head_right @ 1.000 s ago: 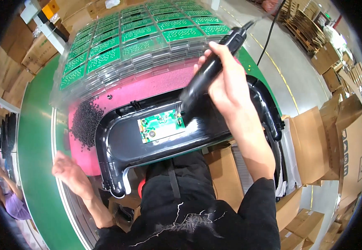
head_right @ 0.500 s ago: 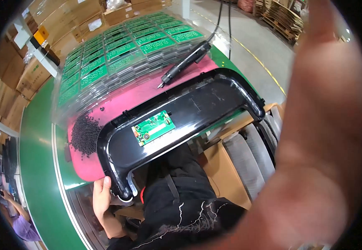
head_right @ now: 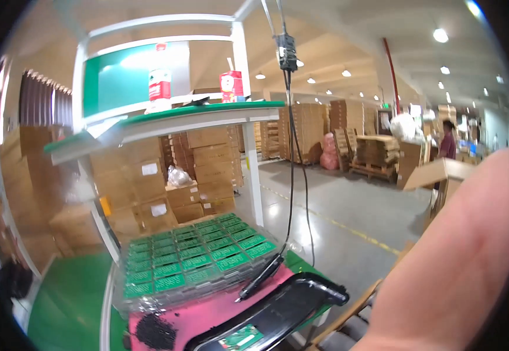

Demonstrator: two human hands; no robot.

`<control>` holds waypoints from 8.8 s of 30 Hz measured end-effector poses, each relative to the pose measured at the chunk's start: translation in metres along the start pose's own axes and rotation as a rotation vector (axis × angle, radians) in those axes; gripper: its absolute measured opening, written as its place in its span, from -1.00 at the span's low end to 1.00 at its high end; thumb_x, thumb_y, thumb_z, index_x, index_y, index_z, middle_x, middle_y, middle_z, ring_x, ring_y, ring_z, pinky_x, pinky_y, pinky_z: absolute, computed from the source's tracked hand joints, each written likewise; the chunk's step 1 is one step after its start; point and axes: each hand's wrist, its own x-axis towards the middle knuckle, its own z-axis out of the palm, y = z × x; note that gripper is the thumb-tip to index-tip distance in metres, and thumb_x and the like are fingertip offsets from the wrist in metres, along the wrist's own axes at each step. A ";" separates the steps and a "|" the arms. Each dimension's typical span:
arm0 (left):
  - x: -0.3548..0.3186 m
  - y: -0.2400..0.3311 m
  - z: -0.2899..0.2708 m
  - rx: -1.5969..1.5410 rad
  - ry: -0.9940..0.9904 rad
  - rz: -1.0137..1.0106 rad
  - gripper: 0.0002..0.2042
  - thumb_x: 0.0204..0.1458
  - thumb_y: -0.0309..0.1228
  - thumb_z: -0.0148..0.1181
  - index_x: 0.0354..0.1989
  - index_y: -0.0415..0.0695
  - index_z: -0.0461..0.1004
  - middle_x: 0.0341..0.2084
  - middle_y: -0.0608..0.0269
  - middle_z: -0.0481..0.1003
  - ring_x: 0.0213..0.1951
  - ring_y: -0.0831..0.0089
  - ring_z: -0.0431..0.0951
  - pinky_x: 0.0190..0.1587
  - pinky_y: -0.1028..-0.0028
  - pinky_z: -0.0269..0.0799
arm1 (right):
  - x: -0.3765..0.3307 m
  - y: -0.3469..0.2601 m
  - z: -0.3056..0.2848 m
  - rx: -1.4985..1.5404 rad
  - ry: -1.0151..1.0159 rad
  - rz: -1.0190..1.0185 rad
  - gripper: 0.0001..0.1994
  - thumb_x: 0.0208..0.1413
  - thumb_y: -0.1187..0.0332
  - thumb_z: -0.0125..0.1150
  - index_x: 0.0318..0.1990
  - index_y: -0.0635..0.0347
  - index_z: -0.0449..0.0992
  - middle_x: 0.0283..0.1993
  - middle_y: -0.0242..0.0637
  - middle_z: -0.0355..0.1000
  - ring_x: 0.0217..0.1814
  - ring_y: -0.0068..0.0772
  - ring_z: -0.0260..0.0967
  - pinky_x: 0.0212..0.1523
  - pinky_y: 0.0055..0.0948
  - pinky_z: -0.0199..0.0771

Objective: Unpack circuit boards from a shipping box and use an electric screwdriver to install them into plastic housings.

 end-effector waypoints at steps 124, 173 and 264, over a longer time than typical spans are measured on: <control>0.141 0.052 0.134 0.915 -0.759 1.112 -0.75 -0.23 -0.55 0.11 -0.29 -0.06 0.42 -0.46 0.42 0.42 -0.37 0.48 0.41 -0.34 0.49 0.21 | -0.549 -0.452 -0.391 -1.174 -1.468 2.702 -0.34 -0.22 0.04 0.32 0.06 0.23 0.40 -0.07 0.22 0.40 0.11 0.11 0.32 0.13 -0.11 0.32; 0.115 0.062 -0.029 0.139 0.302 0.786 -0.76 -0.24 -0.83 0.01 -0.44 -0.22 0.28 -0.35 0.28 0.19 -0.39 0.61 0.22 -0.33 0.65 0.17 | -0.385 -0.022 0.223 -0.032 -1.125 0.426 -0.93 -0.15 0.40 0.15 -0.46 0.15 0.49 -0.38 -0.33 0.38 -0.17 -0.30 0.34 -0.19 -0.32 0.30; 0.184 0.139 0.007 0.954 -0.219 0.789 -0.63 -0.13 -0.35 0.32 -0.18 -0.29 0.41 -0.30 0.08 0.41 -0.24 0.16 0.50 -0.24 0.35 0.45 | -0.327 -0.113 0.057 0.660 -1.205 1.413 -0.35 -0.29 0.46 0.37 0.10 0.25 0.32 -0.05 -0.21 0.37 0.01 -0.25 0.32 0.03 -0.36 0.29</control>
